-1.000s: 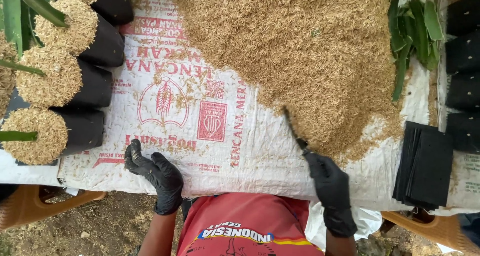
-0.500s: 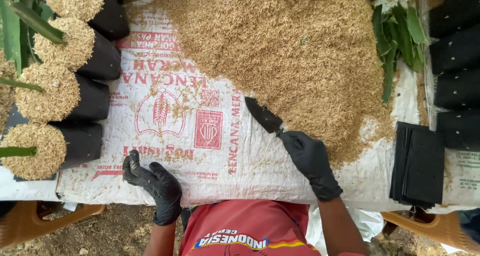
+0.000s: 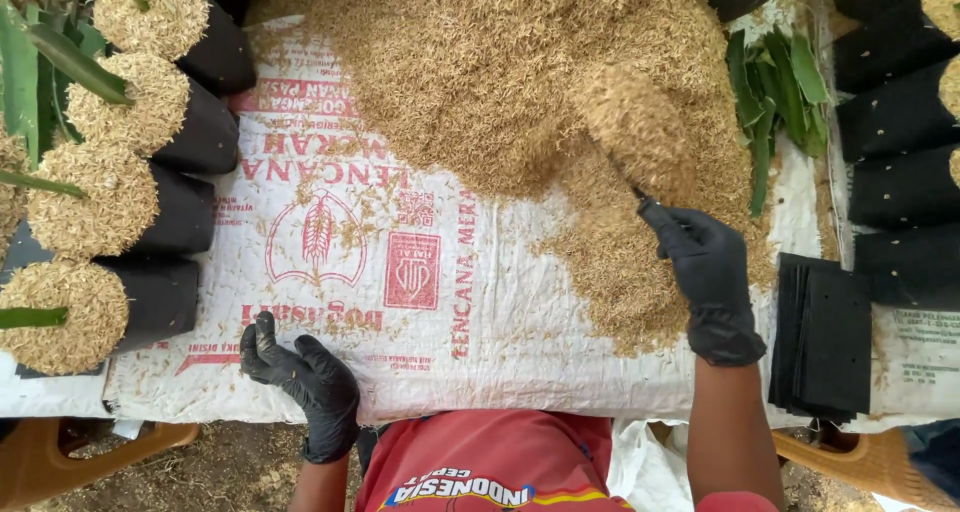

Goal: The person places a small plant cutting into a black plastic pot and fills it with a light brown granular medium using a small trowel. They press the medium down around the plant to secure it and then set the potted plant aside on a table covered with a white sack.

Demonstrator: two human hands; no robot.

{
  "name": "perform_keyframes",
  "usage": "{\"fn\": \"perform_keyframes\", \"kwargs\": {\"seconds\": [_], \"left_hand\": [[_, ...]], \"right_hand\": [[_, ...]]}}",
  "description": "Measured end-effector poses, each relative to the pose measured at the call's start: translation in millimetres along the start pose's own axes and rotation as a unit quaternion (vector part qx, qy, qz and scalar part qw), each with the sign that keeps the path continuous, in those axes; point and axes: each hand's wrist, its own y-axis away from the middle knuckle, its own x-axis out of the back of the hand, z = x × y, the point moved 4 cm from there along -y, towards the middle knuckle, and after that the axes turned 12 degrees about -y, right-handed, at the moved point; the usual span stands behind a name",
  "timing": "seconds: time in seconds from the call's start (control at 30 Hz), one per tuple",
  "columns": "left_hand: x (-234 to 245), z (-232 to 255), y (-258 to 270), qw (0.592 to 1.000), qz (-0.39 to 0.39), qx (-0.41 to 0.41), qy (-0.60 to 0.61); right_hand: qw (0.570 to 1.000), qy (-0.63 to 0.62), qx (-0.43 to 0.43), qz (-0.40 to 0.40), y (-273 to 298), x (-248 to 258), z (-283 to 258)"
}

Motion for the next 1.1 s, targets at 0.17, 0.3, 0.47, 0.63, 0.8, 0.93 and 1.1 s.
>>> {"fn": "perform_keyframes", "kwargs": {"seconds": [0.17, 0.3, 0.47, 0.63, 0.8, 0.93, 1.1], "left_hand": [[-1.3, -2.5, 1.2, 1.0, -0.002, 0.002, 0.01], [-1.0, -0.8, 0.2, 1.0, 0.003, -0.006, 0.003], [-3.2, -3.4, 0.8, 1.0, -0.002, -0.001, 0.007], [-3.7, -4.6, 2.1, 0.999, 0.0, -0.021, -0.026], [-7.0, -3.1, 0.6, 1.0, 0.002, -0.006, -0.002], [-6.9, -1.3, -0.6, 1.0, 0.003, -0.023, -0.014], [-7.0, -3.7, 0.5, 0.999, -0.018, -0.029, -0.034]], "right_hand": [[0.995, -0.083, -0.045, 0.041, -19.3, 21.6, -3.7], [0.98, -0.13, -0.11, 0.103, -19.9, 25.2, -20.7], [0.968, -0.19, -0.098, 0.13, -19.3, 21.8, 4.5], [0.984, -0.113, -0.04, 0.131, 26.2, -16.1, 29.4], [0.998, -0.004, 0.012, -0.065, 111.2, -90.2, 14.3], [0.997, 0.017, -0.05, -0.058, 130.1, -92.9, 31.7], [0.988, 0.029, -0.127, 0.084, 110.8, -43.9, 39.2]]}}
